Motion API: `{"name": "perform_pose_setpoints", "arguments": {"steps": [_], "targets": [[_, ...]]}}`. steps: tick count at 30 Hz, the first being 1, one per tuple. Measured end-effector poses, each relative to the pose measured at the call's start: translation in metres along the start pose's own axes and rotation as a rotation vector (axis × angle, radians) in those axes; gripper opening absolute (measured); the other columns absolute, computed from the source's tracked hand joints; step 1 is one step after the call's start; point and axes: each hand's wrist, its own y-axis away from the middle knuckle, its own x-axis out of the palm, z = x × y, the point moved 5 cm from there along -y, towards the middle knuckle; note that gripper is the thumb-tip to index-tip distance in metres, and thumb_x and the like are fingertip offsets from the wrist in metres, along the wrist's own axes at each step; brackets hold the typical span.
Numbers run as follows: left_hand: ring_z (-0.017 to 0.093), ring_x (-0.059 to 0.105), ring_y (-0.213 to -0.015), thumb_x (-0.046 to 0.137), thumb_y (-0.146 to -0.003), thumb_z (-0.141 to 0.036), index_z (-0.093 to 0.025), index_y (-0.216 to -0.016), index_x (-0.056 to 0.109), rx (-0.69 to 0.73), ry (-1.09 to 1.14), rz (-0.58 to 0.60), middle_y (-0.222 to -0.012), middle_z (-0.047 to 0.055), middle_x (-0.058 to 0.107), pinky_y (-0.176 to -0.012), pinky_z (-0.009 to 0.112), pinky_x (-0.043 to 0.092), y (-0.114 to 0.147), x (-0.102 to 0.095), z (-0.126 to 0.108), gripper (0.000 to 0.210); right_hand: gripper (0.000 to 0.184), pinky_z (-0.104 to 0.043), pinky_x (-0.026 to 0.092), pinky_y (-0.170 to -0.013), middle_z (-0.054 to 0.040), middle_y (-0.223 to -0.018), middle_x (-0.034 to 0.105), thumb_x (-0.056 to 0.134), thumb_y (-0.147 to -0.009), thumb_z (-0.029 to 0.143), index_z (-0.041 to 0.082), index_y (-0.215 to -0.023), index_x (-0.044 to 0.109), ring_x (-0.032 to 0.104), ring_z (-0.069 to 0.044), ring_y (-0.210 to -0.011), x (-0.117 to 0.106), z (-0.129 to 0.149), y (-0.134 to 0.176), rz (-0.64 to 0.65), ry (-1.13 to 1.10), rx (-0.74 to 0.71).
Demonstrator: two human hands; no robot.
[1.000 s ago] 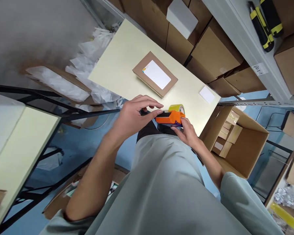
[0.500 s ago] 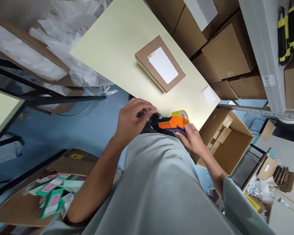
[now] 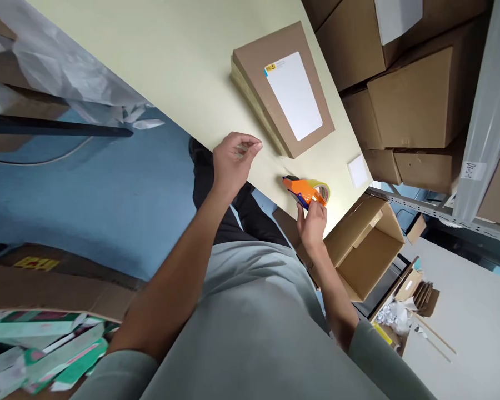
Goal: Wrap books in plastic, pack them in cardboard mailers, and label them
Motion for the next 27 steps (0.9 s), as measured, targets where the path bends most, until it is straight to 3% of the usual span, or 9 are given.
{"name": "perform_pose_setpoints", "arguments": {"steps": [4,8,15,19,22,24,27], "targets": [[0.023,0.075,-0.104,0.075,-0.102,-0.056,-0.027,-0.101,0.074,-0.002,0.04,-0.042,-0.11,0.007,0.079,-0.092,0.037,0.064,-0.011,0.017,0.01,0.029,0.043,-0.065,0.053,-0.114,-0.0278,-0.124,0.073,0.046,-0.115,0.047,0.013,-0.138,0.061,0.07,-0.04,-0.119,0.017,-0.001,-0.005,-0.05,-0.004,0.022],[0.022,0.074,-0.107,0.075,-0.103,-0.05,-0.027,-0.102,0.074,-0.002,0.053,-0.097,-0.11,0.006,0.078,-0.098,0.036,0.063,-0.012,0.031,0.01,0.023,0.037,-0.061,0.057,-0.108,-0.0205,-0.108,0.073,0.045,-0.116,0.047,0.017,-0.129,0.063,0.072,-0.037,-0.111,0.022,0.001,-0.006,-0.126,0.003,0.005],[0.023,0.073,-0.113,0.068,-0.108,-0.047,-0.024,-0.109,0.073,0.027,0.001,-0.236,-0.114,0.007,0.075,-0.101,0.036,0.063,-0.009,0.047,0.003,0.023,0.039,-0.069,0.05,-0.114,-0.0286,-0.12,0.07,0.043,-0.116,0.047,0.015,-0.128,0.061,0.069,-0.043,-0.125,0.03,0.0,-0.013,0.023,-0.044,0.151],[0.023,0.075,-0.121,0.057,-0.113,-0.052,-0.024,-0.13,0.068,0.001,-0.024,-0.361,-0.136,0.012,0.069,-0.105,0.036,0.063,0.005,0.062,-0.002,0.035,0.042,-0.071,0.05,-0.113,-0.0283,-0.119,0.071,0.041,-0.115,0.047,0.015,-0.131,0.062,0.067,-0.044,-0.125,0.033,0.009,-0.013,0.013,-0.101,0.112],[0.025,0.071,-0.139,0.048,-0.116,-0.055,-0.027,-0.157,0.052,-0.025,-0.034,-0.433,-0.163,0.017,0.054,-0.112,0.037,0.061,0.023,0.08,-0.011,0.049,0.036,-0.067,0.052,-0.116,-0.0241,-0.115,0.074,0.046,-0.114,0.041,0.015,-0.132,0.063,0.069,-0.04,-0.121,0.034,0.019,-0.009,-0.049,-0.074,0.042],[0.027,0.061,-0.153,0.049,-0.116,-0.058,-0.029,-0.167,0.041,-0.03,-0.038,-0.44,-0.174,0.018,0.044,-0.121,0.039,0.057,0.033,0.092,-0.019,0.06,0.033,-0.064,0.053,-0.116,-0.0223,-0.113,0.075,0.047,-0.114,0.038,0.016,-0.133,0.063,0.07,-0.038,-0.118,0.034,0.023,-0.005,-0.088,-0.061,0.012],[0.031,0.044,-0.167,0.058,-0.111,-0.064,-0.027,-0.17,0.04,-0.008,-0.051,-0.351,-0.179,0.017,0.041,-0.133,0.046,0.047,0.037,0.108,-0.029,0.072,0.037,-0.064,0.054,-0.113,-0.0243,-0.114,0.075,0.045,-0.115,0.037,0.012,-0.135,0.064,0.07,-0.039,-0.117,0.034,0.026,0.0,-0.091,-0.078,0.021]]}}
